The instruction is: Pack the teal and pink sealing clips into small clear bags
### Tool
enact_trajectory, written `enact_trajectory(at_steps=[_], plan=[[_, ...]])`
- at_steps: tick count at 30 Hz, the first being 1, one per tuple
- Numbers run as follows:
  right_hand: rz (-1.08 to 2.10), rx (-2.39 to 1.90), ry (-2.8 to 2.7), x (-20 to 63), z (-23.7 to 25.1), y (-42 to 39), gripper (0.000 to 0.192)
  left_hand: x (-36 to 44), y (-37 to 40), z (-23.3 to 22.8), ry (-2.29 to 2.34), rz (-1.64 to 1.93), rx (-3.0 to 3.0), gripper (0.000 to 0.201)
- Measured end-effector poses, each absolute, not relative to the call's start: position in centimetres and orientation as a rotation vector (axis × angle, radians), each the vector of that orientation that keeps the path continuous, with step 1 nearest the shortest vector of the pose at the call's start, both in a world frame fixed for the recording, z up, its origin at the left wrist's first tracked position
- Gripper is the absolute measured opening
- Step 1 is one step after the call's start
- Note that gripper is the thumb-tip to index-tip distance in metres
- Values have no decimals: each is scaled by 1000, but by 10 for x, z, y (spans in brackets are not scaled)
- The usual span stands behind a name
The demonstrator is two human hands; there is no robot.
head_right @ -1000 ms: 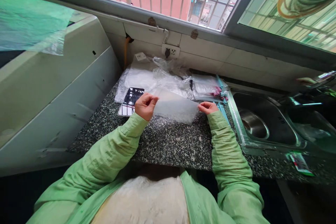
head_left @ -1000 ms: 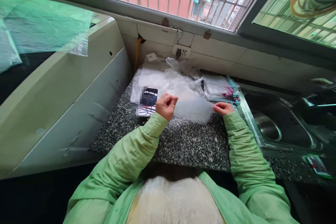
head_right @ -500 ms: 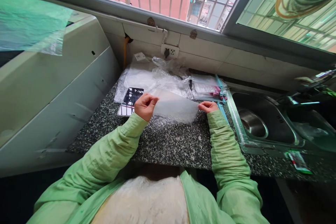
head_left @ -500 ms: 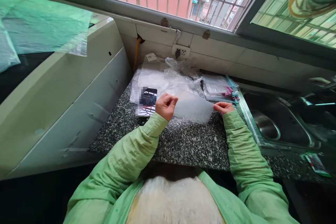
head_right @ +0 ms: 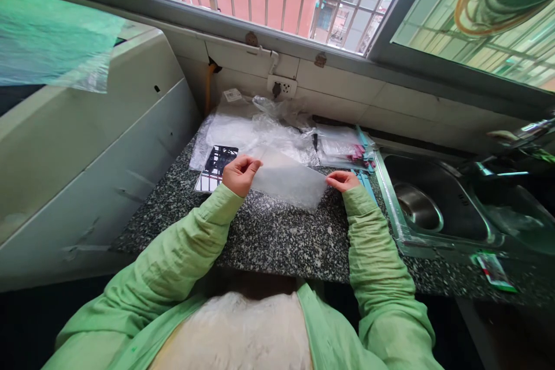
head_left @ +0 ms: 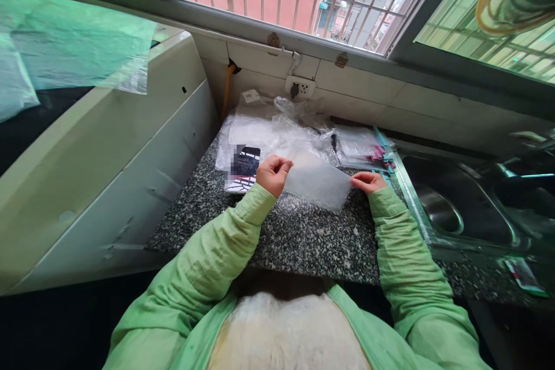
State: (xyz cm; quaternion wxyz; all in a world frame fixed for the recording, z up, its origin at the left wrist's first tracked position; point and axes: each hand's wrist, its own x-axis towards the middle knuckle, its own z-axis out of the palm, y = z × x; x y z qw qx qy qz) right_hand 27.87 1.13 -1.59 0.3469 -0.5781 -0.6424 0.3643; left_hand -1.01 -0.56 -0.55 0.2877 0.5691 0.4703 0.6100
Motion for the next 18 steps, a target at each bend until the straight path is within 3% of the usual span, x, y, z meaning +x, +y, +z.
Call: enact_trajectory(at_steps=[18], plan=[[763,-1538,-1848,274,-28,17,33,-7,-13,-3,1240,1610,1752,19]])
